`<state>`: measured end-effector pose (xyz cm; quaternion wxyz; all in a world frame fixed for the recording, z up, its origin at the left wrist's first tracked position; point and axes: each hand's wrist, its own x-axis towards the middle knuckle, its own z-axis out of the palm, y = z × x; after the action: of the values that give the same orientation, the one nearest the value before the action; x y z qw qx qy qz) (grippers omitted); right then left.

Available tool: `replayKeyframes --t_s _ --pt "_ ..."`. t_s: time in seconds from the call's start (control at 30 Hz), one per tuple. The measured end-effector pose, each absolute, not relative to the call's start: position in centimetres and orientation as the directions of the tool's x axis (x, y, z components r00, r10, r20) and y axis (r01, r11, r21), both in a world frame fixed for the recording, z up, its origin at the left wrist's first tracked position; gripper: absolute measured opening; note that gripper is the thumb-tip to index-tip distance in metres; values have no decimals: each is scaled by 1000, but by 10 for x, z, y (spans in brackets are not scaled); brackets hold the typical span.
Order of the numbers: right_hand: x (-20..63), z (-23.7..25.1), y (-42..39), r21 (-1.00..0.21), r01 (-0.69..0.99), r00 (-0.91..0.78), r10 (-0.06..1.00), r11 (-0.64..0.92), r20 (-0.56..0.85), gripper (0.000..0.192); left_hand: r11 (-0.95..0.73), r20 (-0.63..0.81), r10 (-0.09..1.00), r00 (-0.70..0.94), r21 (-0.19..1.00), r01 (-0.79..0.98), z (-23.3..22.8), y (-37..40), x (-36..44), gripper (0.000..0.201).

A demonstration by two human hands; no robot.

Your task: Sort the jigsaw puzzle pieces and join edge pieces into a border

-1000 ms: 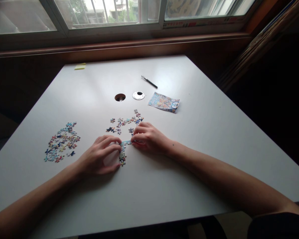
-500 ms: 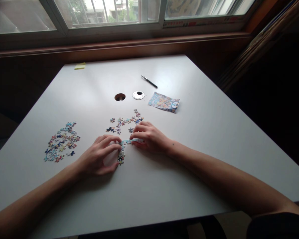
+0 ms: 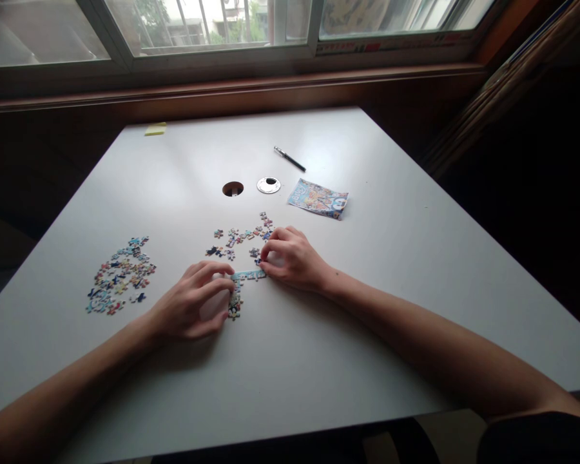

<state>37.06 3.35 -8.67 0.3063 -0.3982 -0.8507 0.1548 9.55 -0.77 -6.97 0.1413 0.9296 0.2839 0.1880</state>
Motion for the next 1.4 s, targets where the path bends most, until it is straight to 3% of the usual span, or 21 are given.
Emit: replayKeyframes --t_s 0.17,0.4,0.7,0.93,1.4 --pt "371 -88 35 -536 588 -464 795 606 391 3 -797 268 583 767 374 474 -70 -7 95 28" --pt "372 -90 36 -549 567 -464 789 614 402 3 -834 286 532 797 340 434 -72 -6 93 45" --pt "372 -87 36 -566 609 -364 829 556 424 11 -826 245 544 802 321 462 -72 -6 95 38" --pt "373 -83 34 -521 537 -536 746 663 396 24 -824 245 547 800 327 463 -73 -6 95 36" --pt "373 -84 33 -514 517 -586 720 685 370 22 -789 210 579 788 386 477 -66 -7 96 34"
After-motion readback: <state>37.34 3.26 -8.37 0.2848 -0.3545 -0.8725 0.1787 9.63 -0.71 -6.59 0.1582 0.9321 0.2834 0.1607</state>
